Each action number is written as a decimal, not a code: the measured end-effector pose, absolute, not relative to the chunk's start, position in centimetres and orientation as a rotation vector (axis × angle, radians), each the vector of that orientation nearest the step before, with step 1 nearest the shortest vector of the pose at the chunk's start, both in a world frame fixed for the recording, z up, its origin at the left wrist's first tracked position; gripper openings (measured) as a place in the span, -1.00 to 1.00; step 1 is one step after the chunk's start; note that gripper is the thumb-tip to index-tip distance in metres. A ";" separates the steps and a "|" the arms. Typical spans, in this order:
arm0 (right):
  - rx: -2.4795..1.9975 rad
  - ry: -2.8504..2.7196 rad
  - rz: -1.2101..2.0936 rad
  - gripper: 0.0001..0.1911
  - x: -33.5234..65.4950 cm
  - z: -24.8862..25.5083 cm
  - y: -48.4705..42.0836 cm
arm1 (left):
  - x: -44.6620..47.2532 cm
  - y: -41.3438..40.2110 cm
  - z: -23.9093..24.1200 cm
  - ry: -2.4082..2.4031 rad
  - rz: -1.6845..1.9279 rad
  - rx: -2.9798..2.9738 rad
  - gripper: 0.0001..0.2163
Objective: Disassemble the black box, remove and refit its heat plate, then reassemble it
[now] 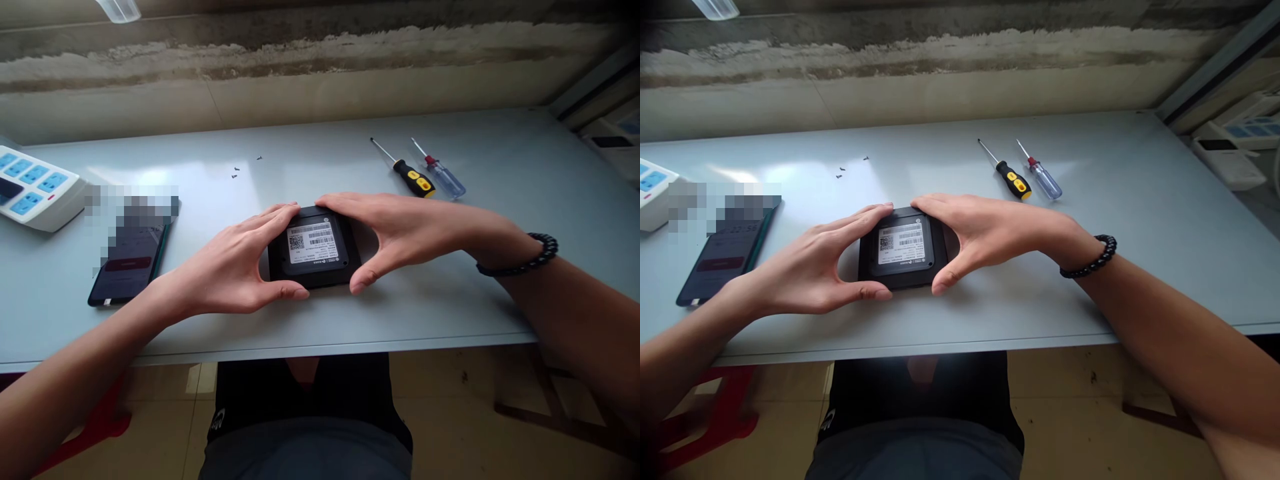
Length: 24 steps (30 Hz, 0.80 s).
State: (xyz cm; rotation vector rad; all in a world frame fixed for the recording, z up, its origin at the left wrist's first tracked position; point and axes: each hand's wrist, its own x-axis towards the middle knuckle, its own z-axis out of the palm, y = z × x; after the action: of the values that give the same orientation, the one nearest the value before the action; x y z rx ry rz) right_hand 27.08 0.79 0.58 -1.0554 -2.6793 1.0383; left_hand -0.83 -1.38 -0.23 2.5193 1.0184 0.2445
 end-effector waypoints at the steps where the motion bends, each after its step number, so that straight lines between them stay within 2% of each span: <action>1: -1.055 -2.679 1.041 -0.18 27.1 0.6 0.8 | -0.8 -1.4 -0.2 1.018 0.245 2.518 0.05; 9: -0.958 -2.641 1.061 -0.23 27.3 0.2 1.1 | -0.8 -1.4 -0.3 1.008 0.254 2.531 0.03; 24: -1.004 -2.637 1.190 -0.18 27.0 0.9 0.7 | -0.7 -1.4 -0.1 1.008 0.267 2.517 -0.02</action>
State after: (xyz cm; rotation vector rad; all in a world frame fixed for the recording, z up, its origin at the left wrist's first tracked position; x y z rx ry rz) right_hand 26.97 0.65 0.90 -1.0038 -2.6373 1.1898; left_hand -0.66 -1.41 -0.10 2.5173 1.0083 0.2675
